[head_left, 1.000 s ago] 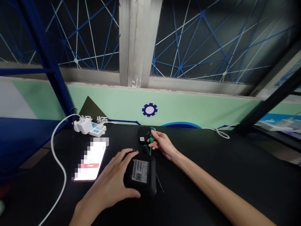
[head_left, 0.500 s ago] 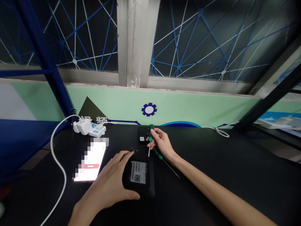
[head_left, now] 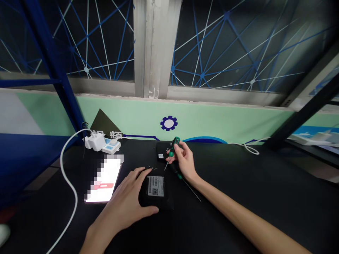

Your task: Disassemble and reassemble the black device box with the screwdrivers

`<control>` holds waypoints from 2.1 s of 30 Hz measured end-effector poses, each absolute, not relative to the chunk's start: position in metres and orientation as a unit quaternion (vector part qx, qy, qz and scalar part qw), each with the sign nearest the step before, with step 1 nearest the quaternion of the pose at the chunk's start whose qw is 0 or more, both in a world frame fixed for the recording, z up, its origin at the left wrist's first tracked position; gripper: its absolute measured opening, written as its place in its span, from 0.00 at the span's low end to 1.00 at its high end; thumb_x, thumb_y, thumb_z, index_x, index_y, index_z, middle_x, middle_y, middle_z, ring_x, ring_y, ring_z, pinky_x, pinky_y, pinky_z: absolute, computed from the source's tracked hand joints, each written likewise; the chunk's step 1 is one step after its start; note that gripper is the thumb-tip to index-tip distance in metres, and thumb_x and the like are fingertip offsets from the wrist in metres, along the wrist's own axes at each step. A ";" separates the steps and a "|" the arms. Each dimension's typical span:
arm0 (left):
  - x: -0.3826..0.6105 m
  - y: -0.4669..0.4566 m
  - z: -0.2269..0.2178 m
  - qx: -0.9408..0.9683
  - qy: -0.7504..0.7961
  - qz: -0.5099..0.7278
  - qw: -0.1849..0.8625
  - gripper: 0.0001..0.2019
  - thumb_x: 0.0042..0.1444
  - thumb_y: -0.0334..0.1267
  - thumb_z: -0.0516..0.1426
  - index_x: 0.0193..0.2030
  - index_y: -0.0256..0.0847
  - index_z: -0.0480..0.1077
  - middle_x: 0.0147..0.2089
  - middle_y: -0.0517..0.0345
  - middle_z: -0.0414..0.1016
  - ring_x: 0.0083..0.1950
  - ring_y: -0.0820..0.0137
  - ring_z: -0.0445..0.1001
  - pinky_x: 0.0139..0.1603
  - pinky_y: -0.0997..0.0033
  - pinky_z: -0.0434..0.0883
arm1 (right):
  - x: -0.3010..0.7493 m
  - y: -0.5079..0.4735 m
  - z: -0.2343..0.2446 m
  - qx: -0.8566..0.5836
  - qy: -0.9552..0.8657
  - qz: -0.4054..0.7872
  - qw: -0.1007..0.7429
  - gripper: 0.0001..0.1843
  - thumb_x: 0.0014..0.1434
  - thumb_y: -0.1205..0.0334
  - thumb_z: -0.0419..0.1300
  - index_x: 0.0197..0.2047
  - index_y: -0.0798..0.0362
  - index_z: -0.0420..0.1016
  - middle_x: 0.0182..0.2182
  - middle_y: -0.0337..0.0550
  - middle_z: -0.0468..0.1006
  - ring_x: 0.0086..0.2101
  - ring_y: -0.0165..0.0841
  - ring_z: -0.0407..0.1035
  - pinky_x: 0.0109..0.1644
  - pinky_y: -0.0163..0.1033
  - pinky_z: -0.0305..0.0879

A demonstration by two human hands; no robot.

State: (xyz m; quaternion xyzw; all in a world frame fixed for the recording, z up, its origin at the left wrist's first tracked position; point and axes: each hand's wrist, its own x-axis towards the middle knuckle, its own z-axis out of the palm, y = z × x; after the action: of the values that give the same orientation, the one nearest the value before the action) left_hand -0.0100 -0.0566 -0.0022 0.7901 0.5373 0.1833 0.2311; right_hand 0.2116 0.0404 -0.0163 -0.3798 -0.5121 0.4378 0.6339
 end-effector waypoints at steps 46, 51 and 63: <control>-0.010 -0.051 -0.019 0.802 0.552 0.196 0.116 0.25 0.70 0.39 0.39 0.71 0.38 0.56 0.68 0.48 0.65 0.66 0.59 0.67 0.63 0.52 0.68 | 0.253 0.032 0.014 -0.526 -0.845 -0.009 0.102 0.17 0.60 0.46 0.60 0.26 0.49 0.69 0.17 0.37 0.69 0.23 0.34 0.65 0.29 0.36 0.48; -0.010 -0.050 -0.022 0.803 0.552 0.194 0.112 0.26 0.70 0.38 0.39 0.72 0.37 0.55 0.69 0.48 0.64 0.66 0.60 0.66 0.64 0.52 0.67 | 0.253 0.029 0.018 -0.521 -0.848 0.002 0.095 0.17 0.58 0.49 0.61 0.25 0.50 0.68 0.17 0.36 0.69 0.22 0.33 0.64 0.29 0.36 0.48; -0.014 -0.051 -0.030 0.784 0.575 0.195 0.127 0.26 0.70 0.39 0.40 0.72 0.37 0.54 0.71 0.47 0.62 0.70 0.59 0.61 0.67 0.52 0.64 | 0.241 0.005 0.034 -0.439 -0.884 0.001 0.163 0.09 0.60 0.55 0.61 0.34 0.51 0.71 0.29 0.40 0.76 0.29 0.34 0.68 0.33 0.37 0.54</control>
State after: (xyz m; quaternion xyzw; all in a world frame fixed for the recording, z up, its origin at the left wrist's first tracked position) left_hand -0.0135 -0.0506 -0.0299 0.7844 0.5750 0.1947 0.1267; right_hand 0.2407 0.0051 0.0335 -0.4390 -0.8836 0.0012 0.1626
